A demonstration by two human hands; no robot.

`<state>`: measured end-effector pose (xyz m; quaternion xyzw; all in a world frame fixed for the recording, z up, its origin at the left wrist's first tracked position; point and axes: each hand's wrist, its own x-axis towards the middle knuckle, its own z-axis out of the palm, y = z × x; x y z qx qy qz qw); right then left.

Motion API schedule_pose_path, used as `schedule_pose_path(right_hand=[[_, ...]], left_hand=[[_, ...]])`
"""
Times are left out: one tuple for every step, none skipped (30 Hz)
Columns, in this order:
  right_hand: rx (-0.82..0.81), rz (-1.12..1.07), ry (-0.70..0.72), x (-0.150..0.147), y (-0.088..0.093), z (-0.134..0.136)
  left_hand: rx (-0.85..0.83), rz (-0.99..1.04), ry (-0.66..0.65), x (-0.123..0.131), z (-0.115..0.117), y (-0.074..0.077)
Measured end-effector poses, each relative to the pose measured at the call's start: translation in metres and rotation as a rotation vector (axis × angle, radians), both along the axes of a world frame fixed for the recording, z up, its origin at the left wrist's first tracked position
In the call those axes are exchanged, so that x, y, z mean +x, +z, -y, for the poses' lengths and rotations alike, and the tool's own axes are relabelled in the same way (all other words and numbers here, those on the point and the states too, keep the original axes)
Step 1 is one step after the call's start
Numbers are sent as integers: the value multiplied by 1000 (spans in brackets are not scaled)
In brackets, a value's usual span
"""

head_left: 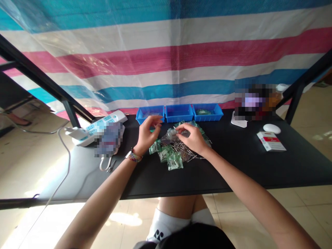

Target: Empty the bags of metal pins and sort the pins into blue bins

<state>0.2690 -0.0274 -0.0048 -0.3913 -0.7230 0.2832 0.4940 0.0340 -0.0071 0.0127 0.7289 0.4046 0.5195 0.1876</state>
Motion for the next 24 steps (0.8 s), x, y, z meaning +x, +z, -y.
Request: schedule_pose_path(right_hand=[[-65,-96,9,1,0,-1],[-133,-181,22,2,0,-3],[-195,-251,38,2,0,-4],[-247,-304,52,3,1,-5],[-286,-343,65,4,1,-6],[-314,-372,75,4,1,-7],[-333,-394,85,4,1,-7],[-346,-407,97,4,1,-7],[-358,-411,111,4,2,-6],[-367,-408,123,3,2,-5],[-369,-399,132,3,3,-3],[-359,-384,136,3,4,-1],[-329,-359,130,3,6,1],[-271,-320,112,3,7,3],[-186,-261,86,4,9,6],[-80,-182,56,5,11,8],[34,-83,31,7,13,10],[142,25,16,8,15,12],[235,131,13,9,16,13],[303,221,18,10,18,15],[347,286,24,9,18,16],[371,318,28,9,19,17],[378,312,21,7,19,18],[369,273,3,6,18,18]], left_hand=[[77,-107,-35,3,4,0],[151,-203,-72,5,7,0],[212,-287,-108,7,10,0],[261,-355,-138,9,12,0],[294,-406,-159,11,13,0],[316,-440,-169,12,14,0],[328,-456,-172,13,15,0],[334,-454,-171,13,15,0],[335,-434,-165,14,16,0],[329,-398,-157,15,16,0],[316,-356,-149,15,17,1],[295,-310,-141,16,17,1],[263,-260,-134,17,18,1],[218,-207,-123,18,18,1],[163,-152,-110,19,19,1],[103,-95,-95,20,19,1],[39,-40,-84,21,20,2],[-25,16,-82,22,20,2],[-88,69,-97,23,20,2],[-150,117,-127,24,20,3],[-207,158,-168,25,20,3],[-256,192,-211,25,20,4],[-297,216,-249,26,20,4],[-324,225,-278,27,20,4]])
